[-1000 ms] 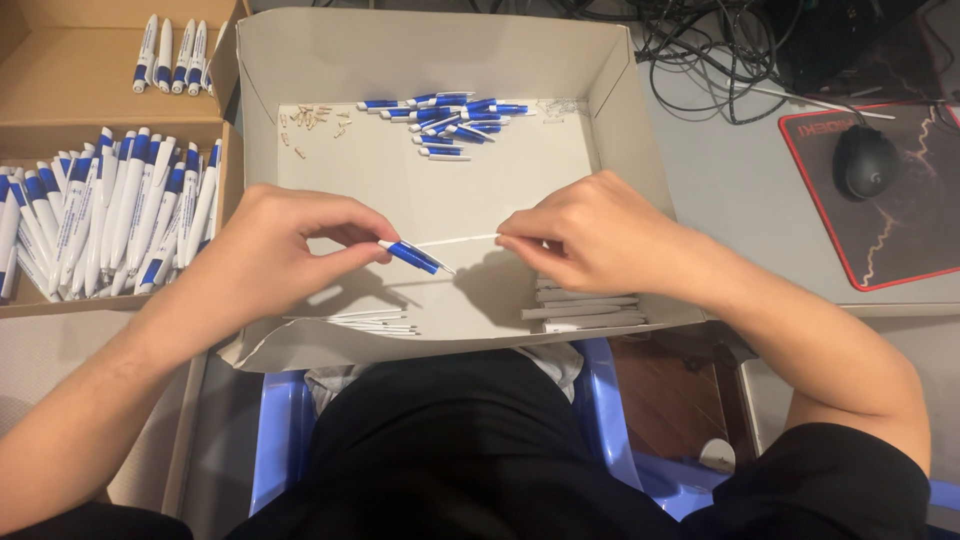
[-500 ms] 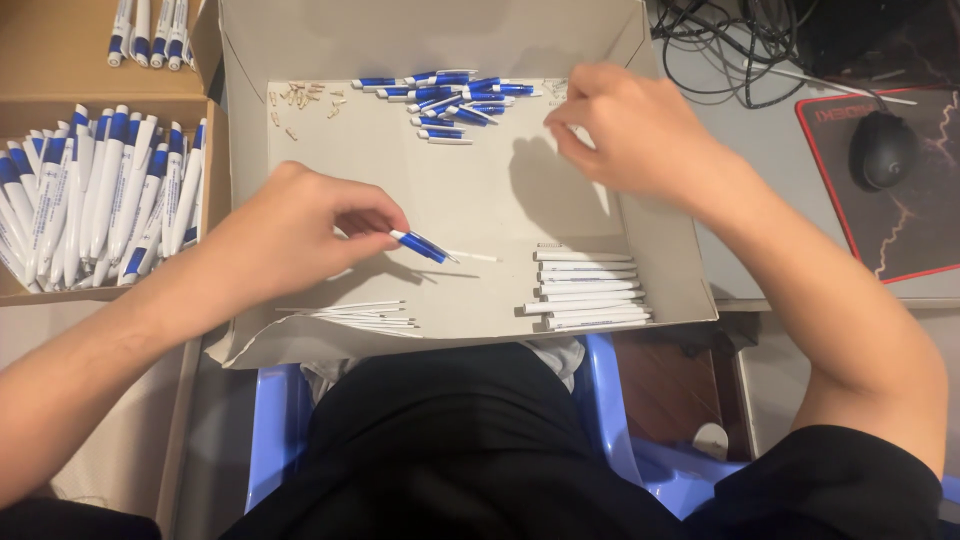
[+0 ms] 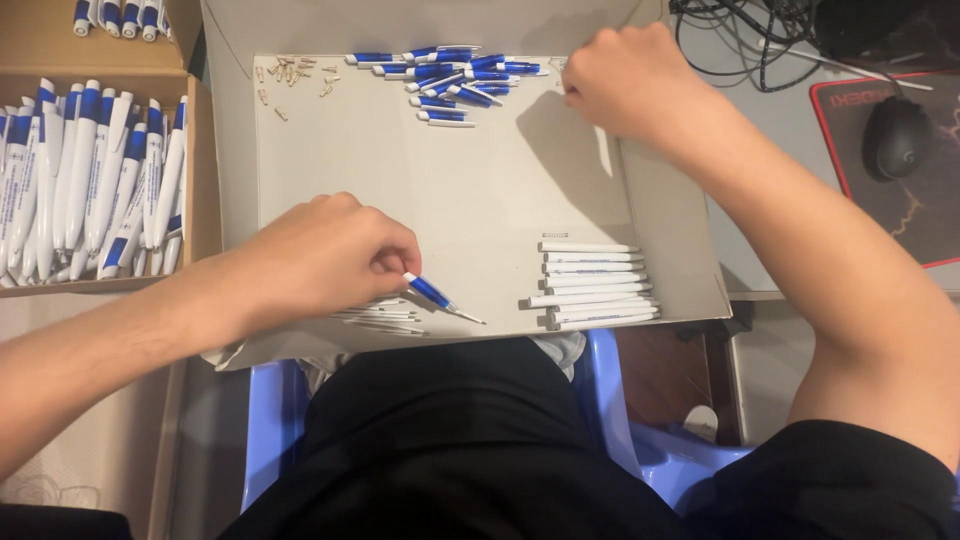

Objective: The person assembles white and blue markers by hand. They pick up a marker body, insert a refill, and attach the cap, then place the completed marker into a cardboard box on their lap. The person repeats this process with multiple markers, organizing the parts and finished items within the box.

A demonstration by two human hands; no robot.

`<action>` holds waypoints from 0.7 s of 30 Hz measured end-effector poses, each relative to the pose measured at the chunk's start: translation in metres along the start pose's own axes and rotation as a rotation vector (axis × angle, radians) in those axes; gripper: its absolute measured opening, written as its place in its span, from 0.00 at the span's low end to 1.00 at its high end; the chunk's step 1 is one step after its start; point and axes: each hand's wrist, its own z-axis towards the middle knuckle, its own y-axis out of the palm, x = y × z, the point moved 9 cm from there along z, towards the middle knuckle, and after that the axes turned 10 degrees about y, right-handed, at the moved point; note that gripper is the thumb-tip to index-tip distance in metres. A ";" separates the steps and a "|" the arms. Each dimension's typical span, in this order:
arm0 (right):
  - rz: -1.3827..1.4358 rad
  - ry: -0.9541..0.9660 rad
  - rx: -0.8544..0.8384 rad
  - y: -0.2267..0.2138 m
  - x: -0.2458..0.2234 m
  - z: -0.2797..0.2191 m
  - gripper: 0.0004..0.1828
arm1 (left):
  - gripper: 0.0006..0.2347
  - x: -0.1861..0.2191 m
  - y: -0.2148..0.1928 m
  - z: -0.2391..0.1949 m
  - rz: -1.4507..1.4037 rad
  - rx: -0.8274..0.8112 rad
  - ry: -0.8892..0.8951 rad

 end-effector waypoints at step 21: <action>0.023 0.163 -0.274 0.023 0.025 0.043 0.11 | 0.10 -0.028 -0.027 -0.023 0.516 -0.176 -0.144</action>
